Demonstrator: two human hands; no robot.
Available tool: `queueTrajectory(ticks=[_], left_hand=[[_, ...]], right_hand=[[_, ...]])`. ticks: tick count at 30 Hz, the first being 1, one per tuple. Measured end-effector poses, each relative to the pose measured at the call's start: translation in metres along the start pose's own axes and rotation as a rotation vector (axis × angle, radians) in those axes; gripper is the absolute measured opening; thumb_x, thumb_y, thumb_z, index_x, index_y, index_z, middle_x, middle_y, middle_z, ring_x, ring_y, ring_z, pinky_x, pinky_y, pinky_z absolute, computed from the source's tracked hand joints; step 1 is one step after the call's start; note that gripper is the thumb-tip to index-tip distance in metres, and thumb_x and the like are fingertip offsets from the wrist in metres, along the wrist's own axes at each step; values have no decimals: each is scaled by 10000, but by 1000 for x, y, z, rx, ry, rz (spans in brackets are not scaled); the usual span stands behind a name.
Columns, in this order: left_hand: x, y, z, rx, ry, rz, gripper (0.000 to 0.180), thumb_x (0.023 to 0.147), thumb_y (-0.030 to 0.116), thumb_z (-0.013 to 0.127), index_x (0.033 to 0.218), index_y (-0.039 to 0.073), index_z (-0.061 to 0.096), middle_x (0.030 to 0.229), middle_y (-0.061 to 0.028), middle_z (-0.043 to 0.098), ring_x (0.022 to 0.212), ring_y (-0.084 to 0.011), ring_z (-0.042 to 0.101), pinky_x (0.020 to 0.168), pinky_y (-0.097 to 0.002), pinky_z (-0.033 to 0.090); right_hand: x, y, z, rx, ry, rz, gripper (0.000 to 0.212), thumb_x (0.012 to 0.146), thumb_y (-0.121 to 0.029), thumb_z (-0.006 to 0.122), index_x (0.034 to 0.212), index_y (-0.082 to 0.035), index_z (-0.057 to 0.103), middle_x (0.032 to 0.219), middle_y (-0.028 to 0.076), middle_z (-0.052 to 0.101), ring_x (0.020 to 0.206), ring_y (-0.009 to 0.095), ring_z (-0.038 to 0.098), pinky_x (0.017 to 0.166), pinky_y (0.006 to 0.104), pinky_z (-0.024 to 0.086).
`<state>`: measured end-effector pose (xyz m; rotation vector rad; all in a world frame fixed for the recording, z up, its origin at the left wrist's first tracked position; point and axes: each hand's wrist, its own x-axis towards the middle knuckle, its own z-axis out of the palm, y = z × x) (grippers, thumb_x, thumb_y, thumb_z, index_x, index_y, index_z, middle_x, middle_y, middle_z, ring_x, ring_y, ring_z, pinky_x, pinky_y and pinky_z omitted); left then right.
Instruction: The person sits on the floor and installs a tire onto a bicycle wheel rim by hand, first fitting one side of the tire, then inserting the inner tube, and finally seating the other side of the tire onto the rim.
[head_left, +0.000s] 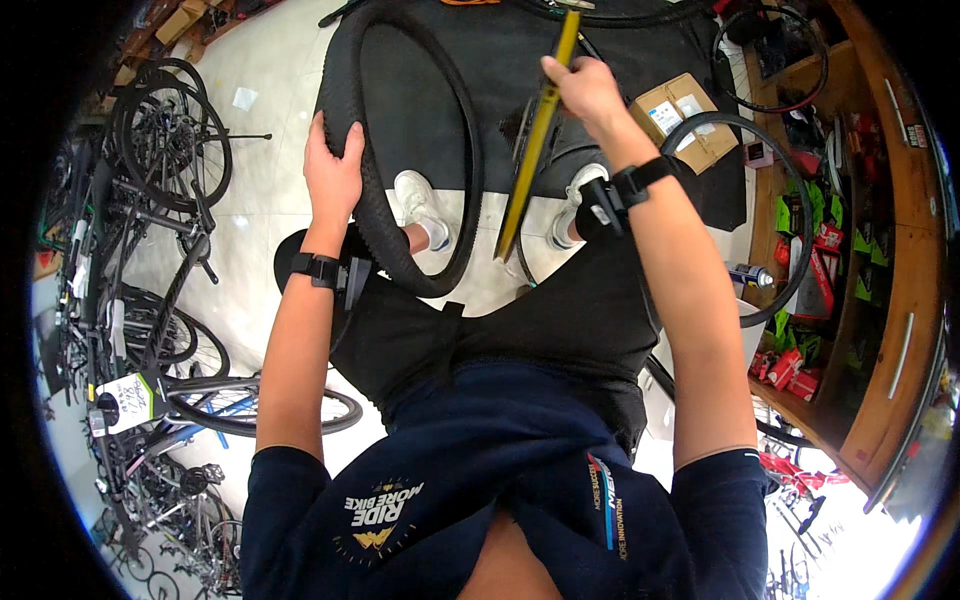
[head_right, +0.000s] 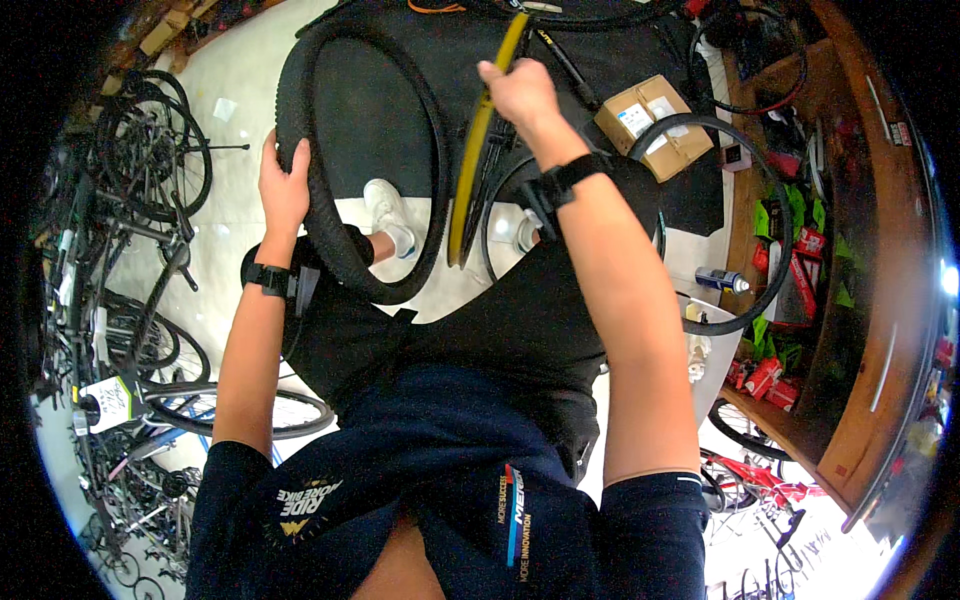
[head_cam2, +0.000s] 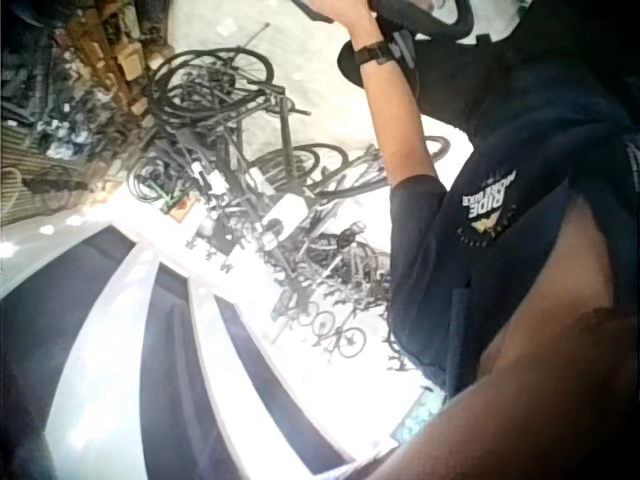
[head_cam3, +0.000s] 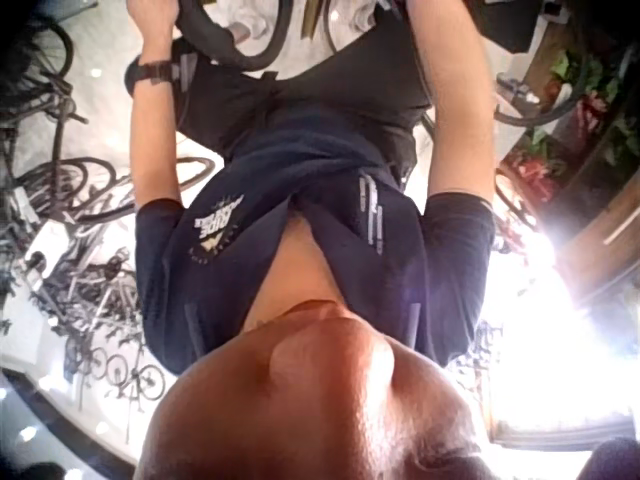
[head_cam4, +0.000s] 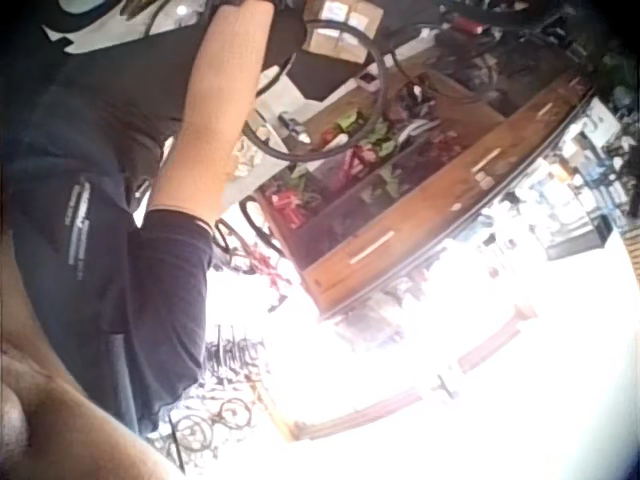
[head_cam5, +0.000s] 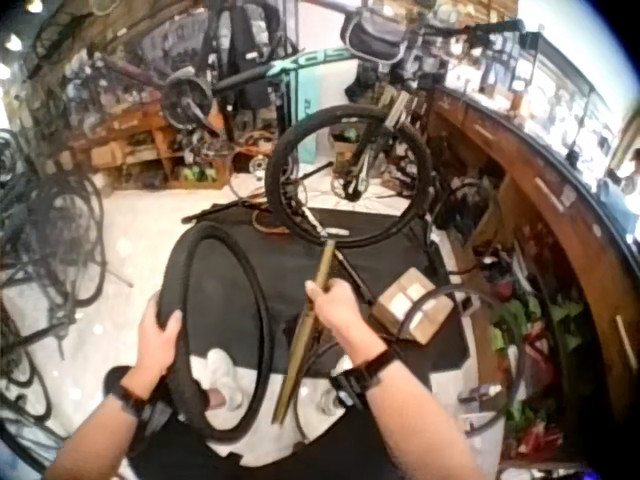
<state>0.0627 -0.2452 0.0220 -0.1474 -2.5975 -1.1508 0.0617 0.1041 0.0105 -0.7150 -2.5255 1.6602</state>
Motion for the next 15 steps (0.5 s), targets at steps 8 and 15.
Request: queueTrajectory(ticks=[8,15], left_hand=[[-12,23,2,34,-36,-21,683,936,312,664,1416,-102,412,1330,-299,567,1228,-363,580,1038,-380,437],[-7,40,11,-66,-125,-22,658,952,299,668,1421,-84,410,1288,-256,603,1168,-293,607,1002,-358,457]], right_hand=[[-29,-19,56,283,-67,51,483,910,-376,687,1017,93,649,971,302,688,977,421,679,840,453,530],[-53,-24,62,234,8,-71,445,899,-375,684,974,63,654,867,276,688,879,441,676,786,487,524]])
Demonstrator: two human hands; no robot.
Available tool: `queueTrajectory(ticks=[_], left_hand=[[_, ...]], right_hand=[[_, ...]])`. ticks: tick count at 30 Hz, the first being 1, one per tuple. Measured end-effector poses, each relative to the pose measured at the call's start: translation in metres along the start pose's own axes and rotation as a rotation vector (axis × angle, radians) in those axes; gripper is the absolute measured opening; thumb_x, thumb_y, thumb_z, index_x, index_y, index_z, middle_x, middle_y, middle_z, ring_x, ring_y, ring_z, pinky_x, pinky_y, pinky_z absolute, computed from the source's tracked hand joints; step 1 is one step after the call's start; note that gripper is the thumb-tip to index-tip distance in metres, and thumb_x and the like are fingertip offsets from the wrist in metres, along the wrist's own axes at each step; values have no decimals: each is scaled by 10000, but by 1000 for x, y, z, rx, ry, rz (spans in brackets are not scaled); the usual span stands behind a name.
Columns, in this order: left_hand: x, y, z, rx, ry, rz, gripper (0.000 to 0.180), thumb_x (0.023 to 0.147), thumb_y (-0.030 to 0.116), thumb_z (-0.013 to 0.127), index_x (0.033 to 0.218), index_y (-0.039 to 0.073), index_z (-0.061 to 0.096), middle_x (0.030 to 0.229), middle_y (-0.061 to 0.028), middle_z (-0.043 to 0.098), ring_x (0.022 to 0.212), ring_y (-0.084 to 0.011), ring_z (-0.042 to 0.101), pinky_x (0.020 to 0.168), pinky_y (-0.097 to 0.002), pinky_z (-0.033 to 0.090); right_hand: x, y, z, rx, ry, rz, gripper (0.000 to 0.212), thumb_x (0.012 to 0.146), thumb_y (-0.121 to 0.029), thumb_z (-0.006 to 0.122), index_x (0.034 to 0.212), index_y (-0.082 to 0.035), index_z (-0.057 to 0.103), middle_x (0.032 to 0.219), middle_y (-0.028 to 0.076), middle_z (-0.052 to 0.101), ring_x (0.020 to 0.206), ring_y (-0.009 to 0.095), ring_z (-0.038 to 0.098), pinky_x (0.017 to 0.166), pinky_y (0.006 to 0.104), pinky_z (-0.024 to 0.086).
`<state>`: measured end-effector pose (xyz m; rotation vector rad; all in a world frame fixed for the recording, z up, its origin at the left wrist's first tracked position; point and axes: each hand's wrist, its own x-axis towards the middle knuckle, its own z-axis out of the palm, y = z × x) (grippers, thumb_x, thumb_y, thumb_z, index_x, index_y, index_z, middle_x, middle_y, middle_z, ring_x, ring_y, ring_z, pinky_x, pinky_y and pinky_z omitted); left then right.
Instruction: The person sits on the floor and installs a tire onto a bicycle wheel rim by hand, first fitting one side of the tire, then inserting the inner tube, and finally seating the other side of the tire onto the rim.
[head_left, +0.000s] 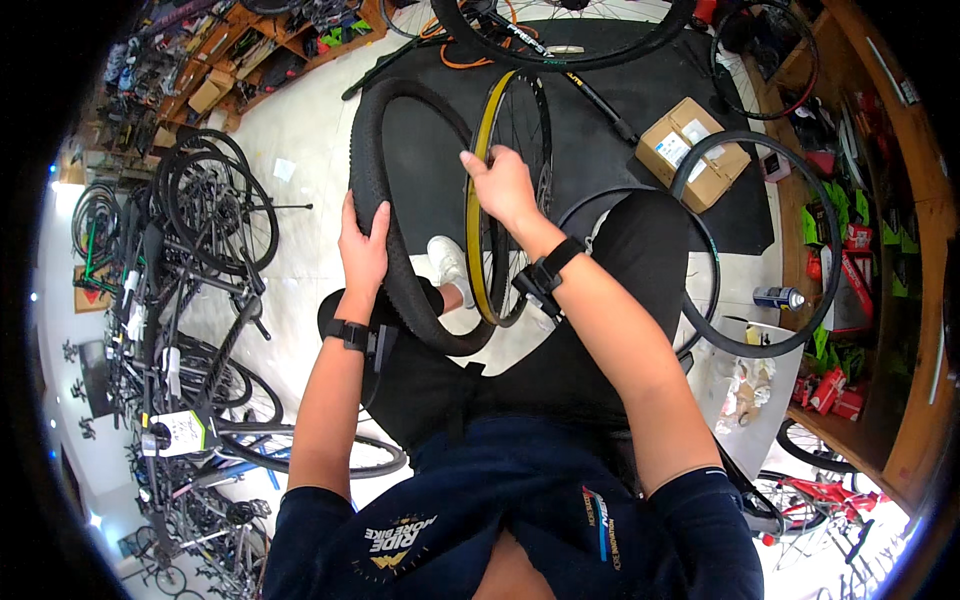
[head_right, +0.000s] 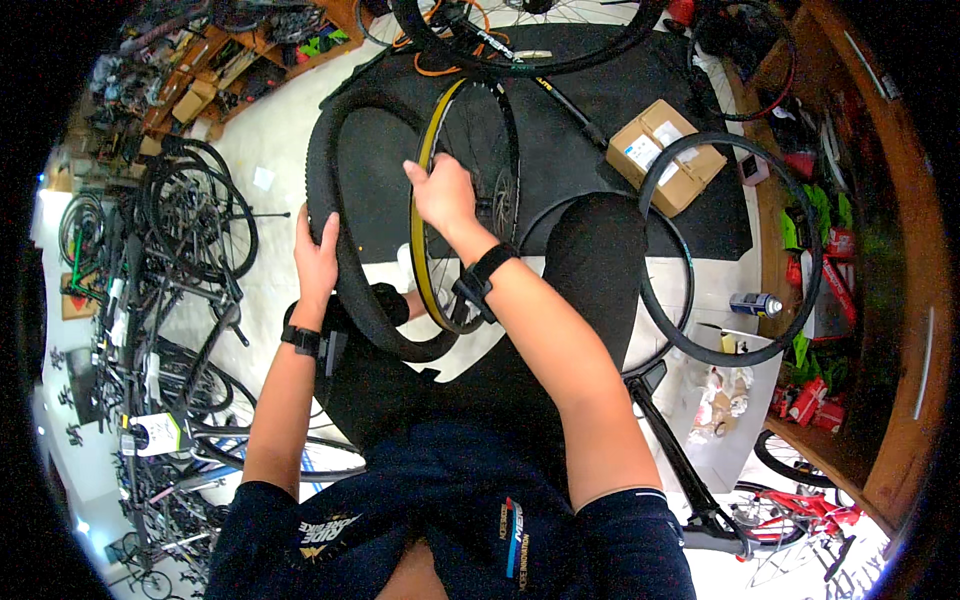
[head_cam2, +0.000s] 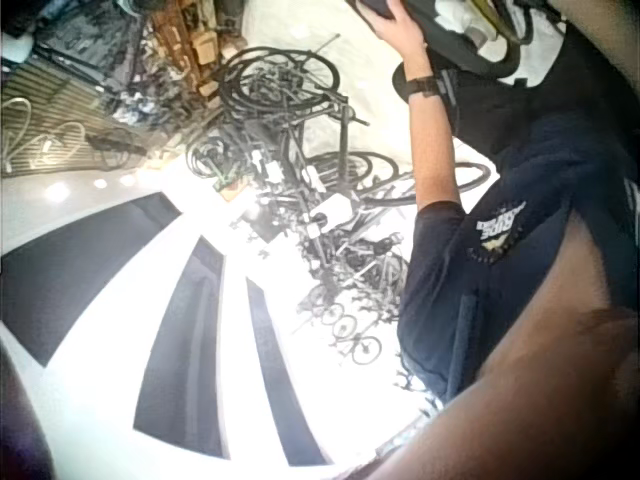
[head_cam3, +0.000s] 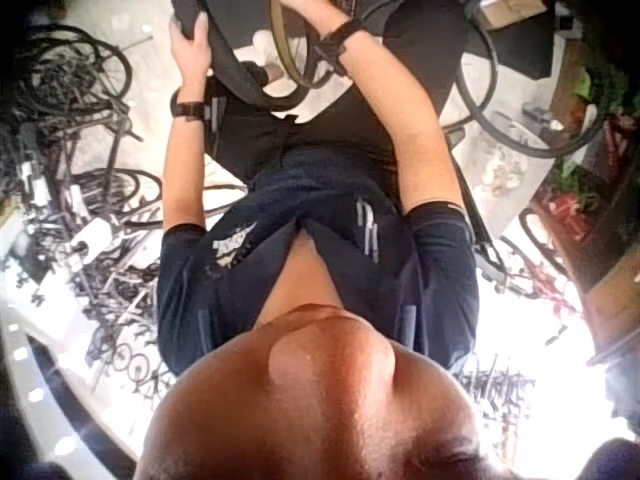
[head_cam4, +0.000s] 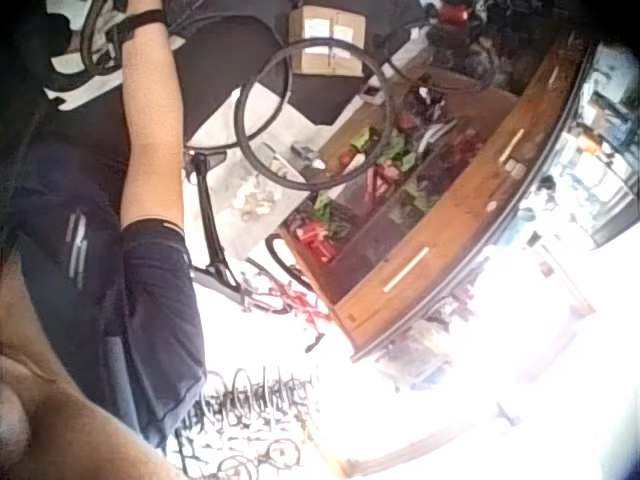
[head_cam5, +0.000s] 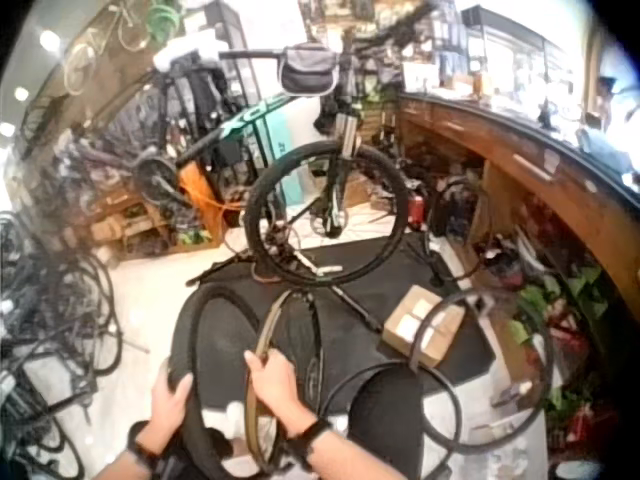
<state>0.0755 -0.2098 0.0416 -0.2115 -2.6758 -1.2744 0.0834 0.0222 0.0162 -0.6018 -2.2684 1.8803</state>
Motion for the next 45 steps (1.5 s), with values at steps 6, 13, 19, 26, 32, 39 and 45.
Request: queueTrajectory(ticks=[6,13,19,26,32,39,45], left_hand=[[0,22,0,-214,-159,33,608,933,224,708,1389,-74,438,1159,-155,638,1038,-195,618,909,-311,496],[-14,60,15,-389,-410,-262,445,886,169,765,1225,-6,536,1047,-43,638,902,-119,613,790,-272,519],[-13,49,33,-586,-445,-389,349,904,175,730,1180,-7,618,1043,-54,672,908,-136,634,802,-289,524],[-8,43,28,-570,-455,-457,308,910,192,703,1146,5,640,962,-49,678,802,-136,646,736,-286,534],[-6,33,29,-613,-464,-460,326,899,205,720,1147,11,635,967,-50,677,839,-137,645,756,-294,536],[-11,38,46,-588,-425,-383,553,875,316,776,1183,-91,565,1086,-116,673,955,-159,641,869,-300,515],[-20,50,61,-508,-429,-255,578,947,416,681,1214,-83,562,1145,-110,647,1037,-160,585,918,-305,480]], right_hand=[[-4,19,9,256,31,-38,471,846,-395,749,896,68,681,798,208,708,752,332,709,696,415,540],[-1,38,17,348,-132,-82,602,753,-470,835,916,89,682,825,185,709,747,234,696,700,343,547],[0,58,22,532,-406,-136,445,911,-254,740,1143,96,593,972,141,694,906,173,669,828,303,537],[16,60,-29,549,-296,29,296,947,-210,670,1077,56,659,885,100,708,782,156,658,698,288,531],[-9,52,-26,408,-545,49,402,949,-371,671,1105,0,668,933,55,698,807,111,613,720,248,492],[-34,52,8,461,-269,-79,352,859,-237,745,991,82,678,886,147,715,807,196,678,741,324,534],[-37,30,-9,252,-44,-83,334,883,-199,635,1003,113,656,861,219,710,777,270,699,741,357,539]])
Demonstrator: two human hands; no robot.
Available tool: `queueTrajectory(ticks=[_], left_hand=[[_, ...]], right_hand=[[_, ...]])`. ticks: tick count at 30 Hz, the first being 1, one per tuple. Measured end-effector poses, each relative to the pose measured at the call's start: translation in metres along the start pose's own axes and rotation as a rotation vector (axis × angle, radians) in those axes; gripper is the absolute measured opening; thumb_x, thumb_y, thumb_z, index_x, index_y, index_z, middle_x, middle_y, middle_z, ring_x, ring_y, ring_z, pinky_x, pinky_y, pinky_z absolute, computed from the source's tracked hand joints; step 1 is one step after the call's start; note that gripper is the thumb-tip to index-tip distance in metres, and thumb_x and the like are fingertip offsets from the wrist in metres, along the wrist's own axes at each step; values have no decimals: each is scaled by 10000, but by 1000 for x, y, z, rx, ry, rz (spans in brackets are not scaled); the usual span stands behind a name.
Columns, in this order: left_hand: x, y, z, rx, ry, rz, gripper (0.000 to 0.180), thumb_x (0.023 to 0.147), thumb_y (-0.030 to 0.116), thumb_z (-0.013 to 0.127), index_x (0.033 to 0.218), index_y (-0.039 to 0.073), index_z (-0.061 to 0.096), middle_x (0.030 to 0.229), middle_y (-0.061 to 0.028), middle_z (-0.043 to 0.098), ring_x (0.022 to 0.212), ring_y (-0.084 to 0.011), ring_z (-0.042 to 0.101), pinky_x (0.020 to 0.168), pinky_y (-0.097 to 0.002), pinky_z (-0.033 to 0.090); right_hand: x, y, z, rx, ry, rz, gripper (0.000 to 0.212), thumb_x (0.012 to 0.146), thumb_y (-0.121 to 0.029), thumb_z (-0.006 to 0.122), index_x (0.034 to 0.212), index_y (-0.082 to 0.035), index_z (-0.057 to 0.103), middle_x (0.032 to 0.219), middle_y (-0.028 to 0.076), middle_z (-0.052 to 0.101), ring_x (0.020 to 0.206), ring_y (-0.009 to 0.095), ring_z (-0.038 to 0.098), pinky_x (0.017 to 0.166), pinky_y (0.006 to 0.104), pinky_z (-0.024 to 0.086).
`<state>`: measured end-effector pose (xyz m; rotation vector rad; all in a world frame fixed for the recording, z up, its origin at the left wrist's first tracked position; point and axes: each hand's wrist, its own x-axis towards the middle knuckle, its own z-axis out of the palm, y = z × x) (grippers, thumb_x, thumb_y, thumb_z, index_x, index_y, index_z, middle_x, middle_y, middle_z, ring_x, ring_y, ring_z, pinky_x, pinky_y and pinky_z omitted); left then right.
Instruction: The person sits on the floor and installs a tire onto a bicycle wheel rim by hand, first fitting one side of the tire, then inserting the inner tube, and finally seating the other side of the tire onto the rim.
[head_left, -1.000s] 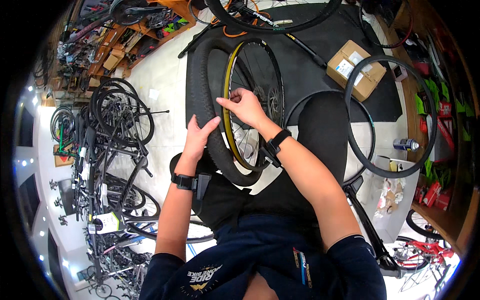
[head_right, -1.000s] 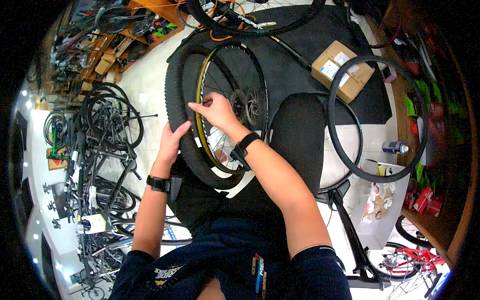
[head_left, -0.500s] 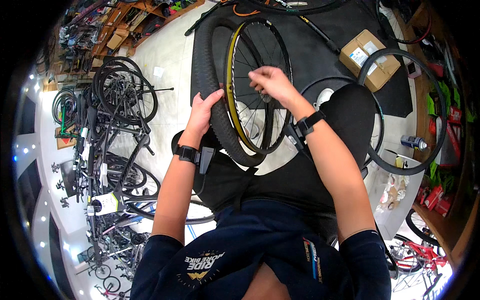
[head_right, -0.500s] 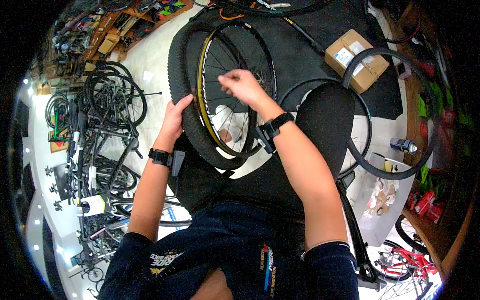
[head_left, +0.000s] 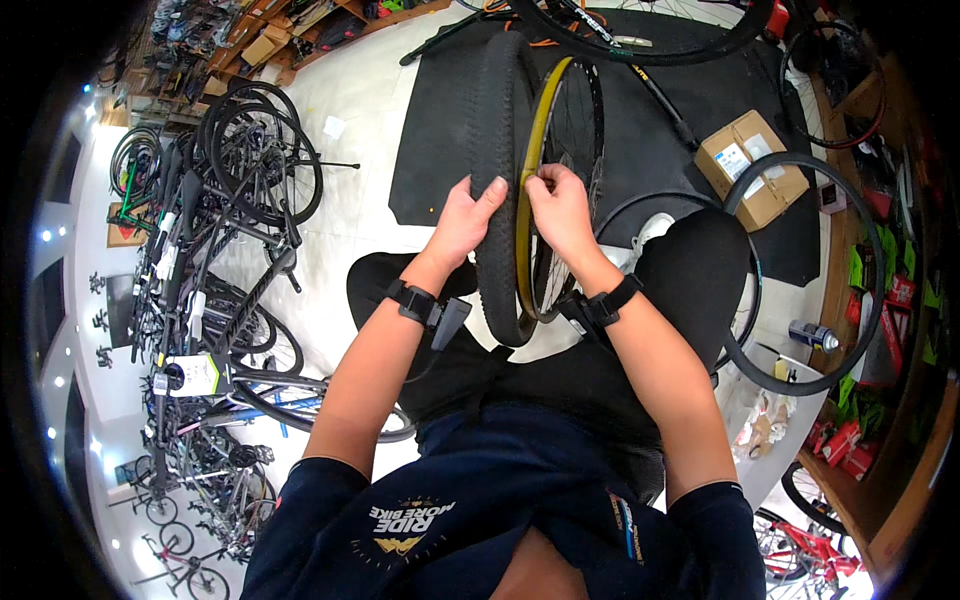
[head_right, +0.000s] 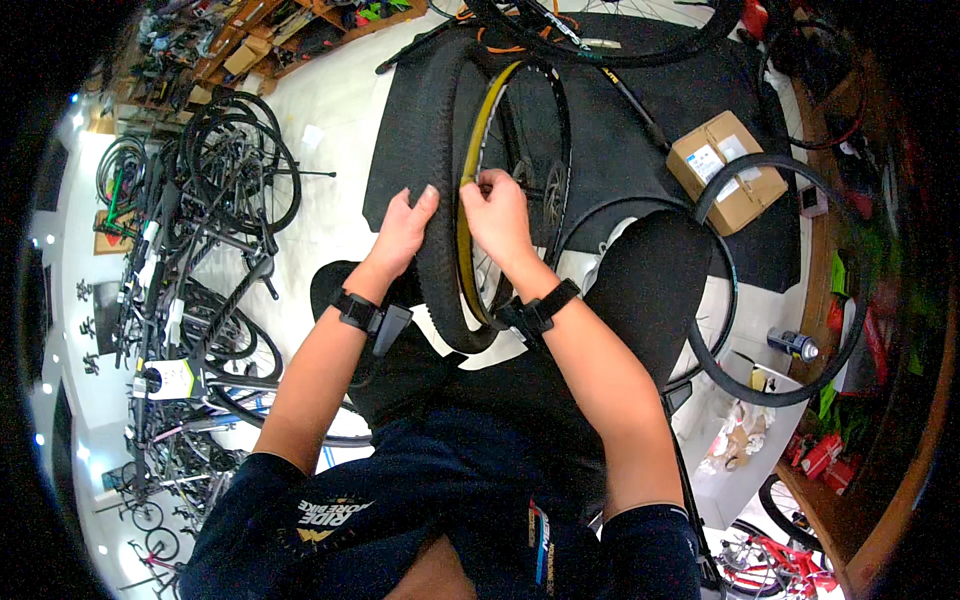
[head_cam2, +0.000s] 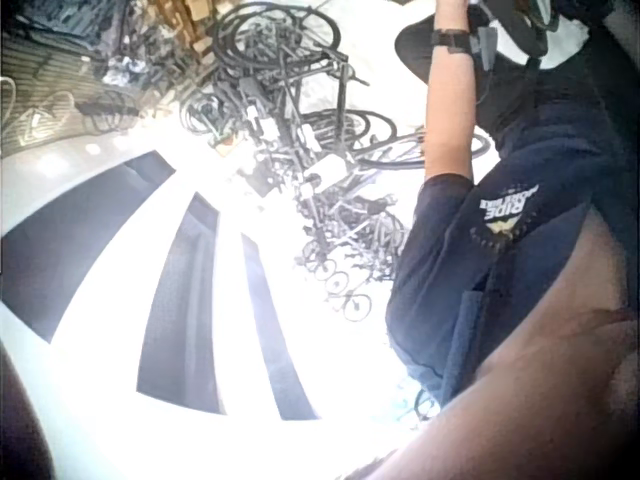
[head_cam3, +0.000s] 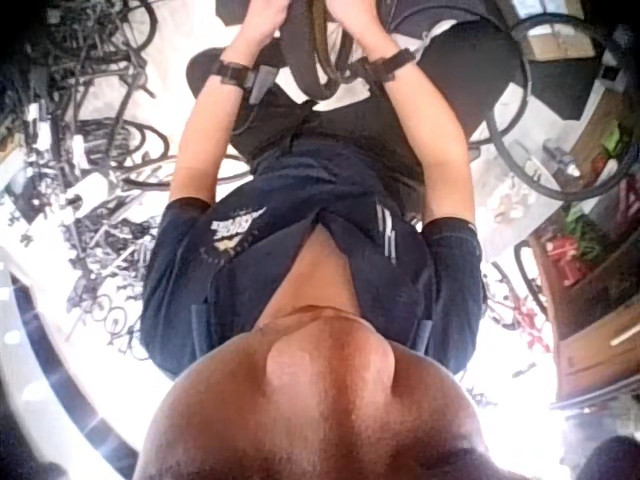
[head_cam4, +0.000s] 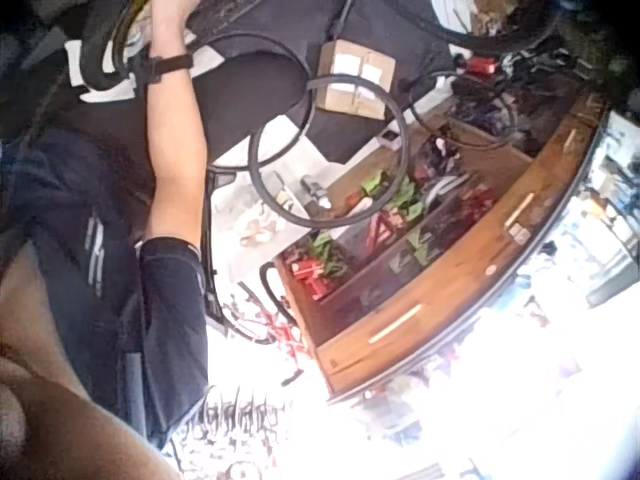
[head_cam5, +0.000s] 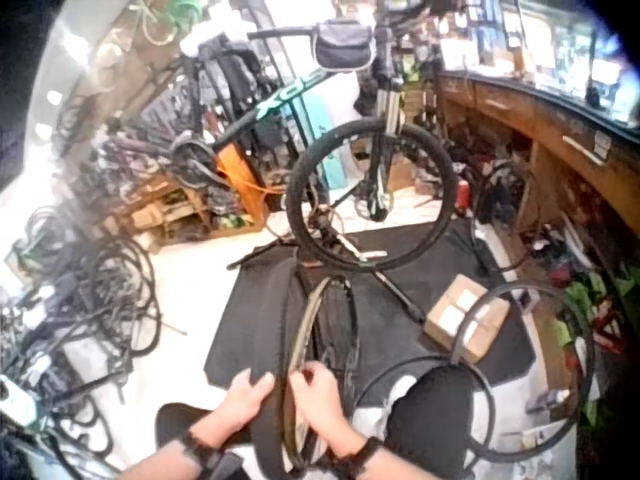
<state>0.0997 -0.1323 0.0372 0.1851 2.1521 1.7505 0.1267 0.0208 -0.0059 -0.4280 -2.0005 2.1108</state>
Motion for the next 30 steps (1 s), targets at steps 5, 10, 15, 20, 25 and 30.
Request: queueTrajectory(ticks=[5,10,15,20,25,30], left_hand=[[2,0,-6,27,-10,28,507,986,470,590,1163,-6,568,1005,-78,670,864,-141,634,788,-291,532],[7,7,-20,-146,-46,-104,488,984,480,580,1116,10,573,950,-96,690,814,-144,660,751,-291,560],[12,9,-27,-181,-29,-151,486,1000,486,546,1095,11,580,937,-114,696,815,-155,672,747,-297,569],[21,4,-51,-191,-42,-210,536,1015,525,472,1110,15,603,961,-101,699,834,-156,669,756,-300,568],[26,12,-71,-161,-11,-211,518,1010,518,496,1084,22,621,976,-86,691,808,-144,660,732,-291,566],[37,22,-103,463,130,71,455,965,364,668,1142,-52,623,928,-74,689,795,-101,612,708,-271,508]], right_hand=[[11,-4,-12,-34,115,-38,340,923,-228,635,1004,101,660,831,199,703,731,255,676,700,358,523],[22,4,-25,16,97,-83,324,947,-227,644,997,93,648,810,124,682,705,162,617,667,316,503],[26,6,-31,74,103,-95,319,951,-230,643,983,87,651,801,110,676,703,157,608,668,309,500],[31,5,-38,75,157,-90,327,967,-246,631,962,79,665,783,31,636,707,90,522,648,269,448],[46,12,-49,77,188,-105,348,969,-263,618,968,81,669,772,55,630,704,114,539,652,284,453],[52,12,-55,47,254,-95,373,960,-270,600,969,96,668,807,148,683,745,192,625,718,341,500]])
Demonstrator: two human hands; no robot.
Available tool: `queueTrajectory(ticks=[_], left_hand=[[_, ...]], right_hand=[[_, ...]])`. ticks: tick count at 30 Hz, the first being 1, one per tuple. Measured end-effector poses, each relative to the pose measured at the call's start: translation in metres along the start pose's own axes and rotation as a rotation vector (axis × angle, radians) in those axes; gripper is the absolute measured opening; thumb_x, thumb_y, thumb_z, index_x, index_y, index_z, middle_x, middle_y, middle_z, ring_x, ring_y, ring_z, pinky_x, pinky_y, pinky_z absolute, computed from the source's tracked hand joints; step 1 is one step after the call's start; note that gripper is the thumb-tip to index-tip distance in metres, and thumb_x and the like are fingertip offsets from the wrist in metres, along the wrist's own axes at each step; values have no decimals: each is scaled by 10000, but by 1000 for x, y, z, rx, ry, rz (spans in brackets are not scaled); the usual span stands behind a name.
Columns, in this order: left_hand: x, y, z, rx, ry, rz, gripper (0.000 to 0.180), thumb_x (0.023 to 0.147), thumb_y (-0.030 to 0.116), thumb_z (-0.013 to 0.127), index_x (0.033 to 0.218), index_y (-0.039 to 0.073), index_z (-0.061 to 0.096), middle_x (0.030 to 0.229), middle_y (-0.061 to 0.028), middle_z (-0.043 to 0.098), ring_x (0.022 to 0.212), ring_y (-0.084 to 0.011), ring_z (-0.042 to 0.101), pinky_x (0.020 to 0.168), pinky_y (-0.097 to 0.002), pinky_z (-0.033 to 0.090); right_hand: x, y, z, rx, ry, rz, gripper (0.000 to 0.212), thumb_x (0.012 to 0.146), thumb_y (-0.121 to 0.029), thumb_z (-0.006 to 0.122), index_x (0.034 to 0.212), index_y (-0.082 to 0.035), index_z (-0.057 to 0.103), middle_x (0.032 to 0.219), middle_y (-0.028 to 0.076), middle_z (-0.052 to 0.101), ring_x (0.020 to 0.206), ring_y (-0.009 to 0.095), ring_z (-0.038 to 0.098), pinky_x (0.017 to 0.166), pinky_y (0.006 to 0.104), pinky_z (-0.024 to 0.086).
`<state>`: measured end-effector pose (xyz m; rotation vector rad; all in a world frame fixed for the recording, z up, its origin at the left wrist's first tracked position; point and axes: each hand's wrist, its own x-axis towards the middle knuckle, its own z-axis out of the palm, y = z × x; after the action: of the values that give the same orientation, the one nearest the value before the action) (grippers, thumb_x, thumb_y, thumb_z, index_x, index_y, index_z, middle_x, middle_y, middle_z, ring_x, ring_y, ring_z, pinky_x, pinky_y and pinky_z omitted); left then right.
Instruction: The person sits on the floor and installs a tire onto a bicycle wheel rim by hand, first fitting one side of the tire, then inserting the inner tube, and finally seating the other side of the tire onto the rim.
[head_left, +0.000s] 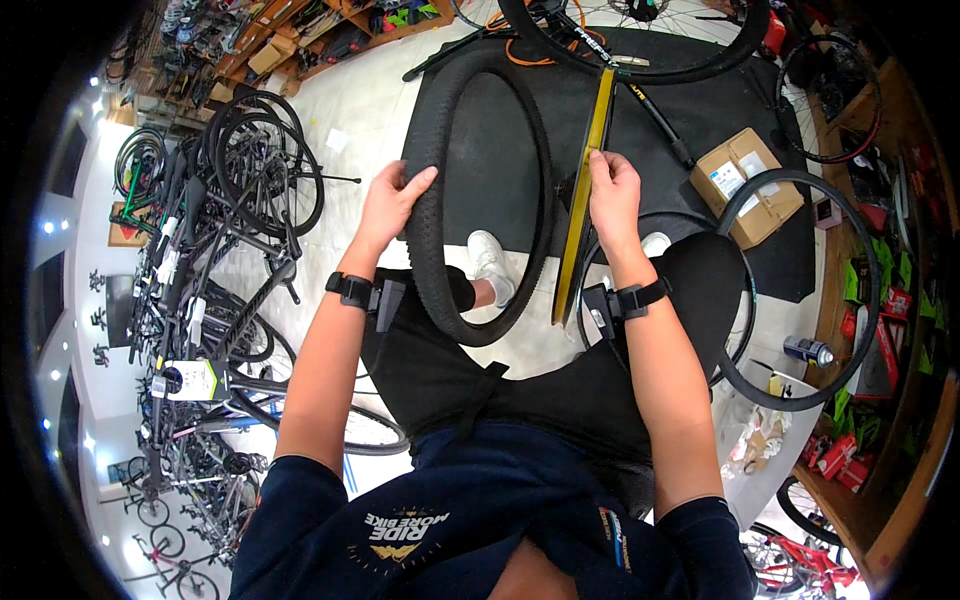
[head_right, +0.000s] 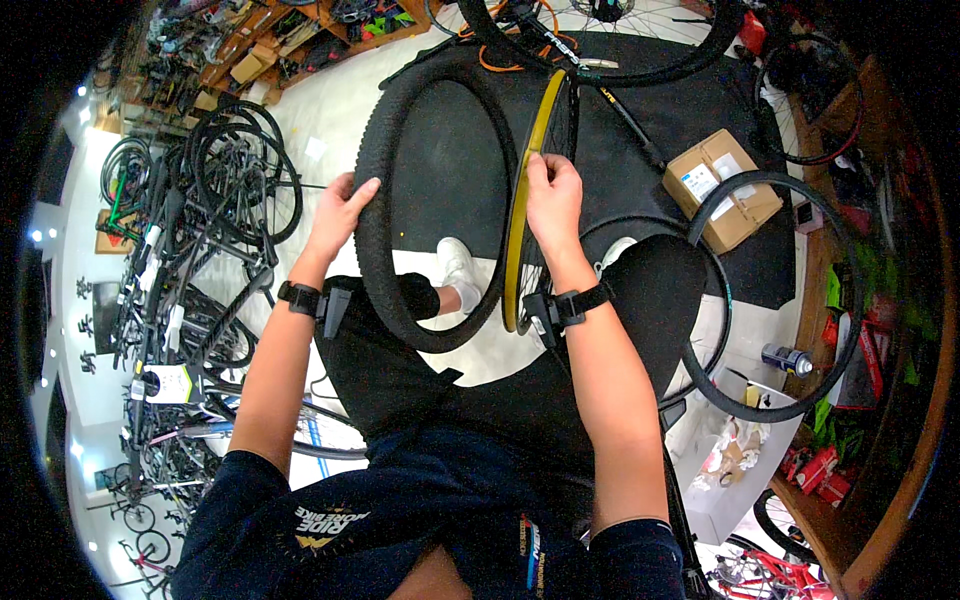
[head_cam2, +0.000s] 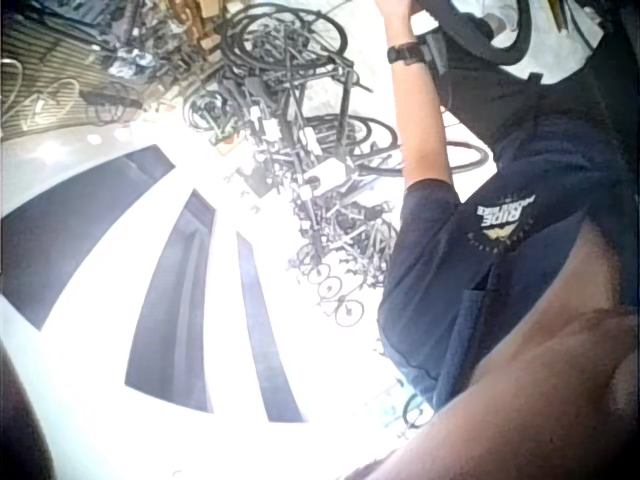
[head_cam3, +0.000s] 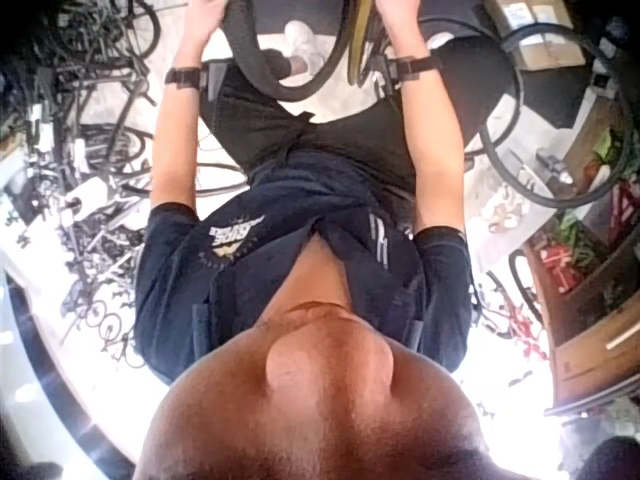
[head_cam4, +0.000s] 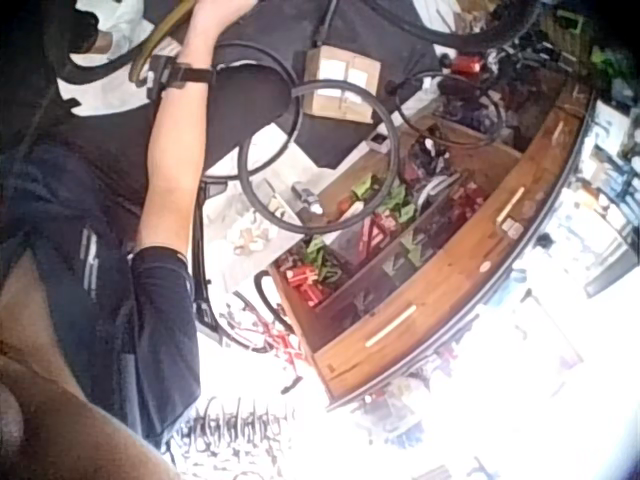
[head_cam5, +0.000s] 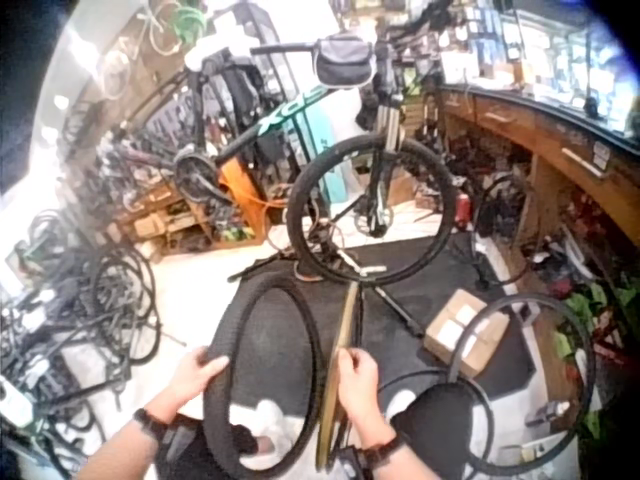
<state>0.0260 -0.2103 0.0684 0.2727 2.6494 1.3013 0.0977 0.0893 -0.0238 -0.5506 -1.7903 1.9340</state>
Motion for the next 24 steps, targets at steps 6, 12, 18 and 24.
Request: queueTrajectory(ticks=[6,12,18,24], left_hand=[[2,15,-2,542,248,-36,631,940,477,607,1078,-138,566,895,-302,682,863,-399,692,781,-448,529],[1,24,7,676,183,-56,711,848,577,659,1067,-94,582,923,-322,679,913,-449,682,831,-480,528],[15,31,-8,780,21,-52,630,850,518,674,1042,-79,623,923,-273,698,896,-402,696,822,-450,534],[20,22,-11,677,-43,-47,557,867,443,672,1078,-71,633,920,-246,706,882,-378,702,822,-424,534]], right_hand=[[13,6,-12,44,67,23,344,987,-250,572,987,82,662,796,74,648,726,129,566,673,299,463],[21,3,-23,82,50,45,368,1012,-275,572,1007,84,650,819,19,621,721,71,514,646,244,424],[16,-3,-20,48,4,40,346,984,-269,621,935,72,657,761,19,610,681,80,511,615,260,422],[-1,-3,3,9,-116,-41,332,947,-254,661,906,75,673,719,68,642,652,125,555,610,299,469]])
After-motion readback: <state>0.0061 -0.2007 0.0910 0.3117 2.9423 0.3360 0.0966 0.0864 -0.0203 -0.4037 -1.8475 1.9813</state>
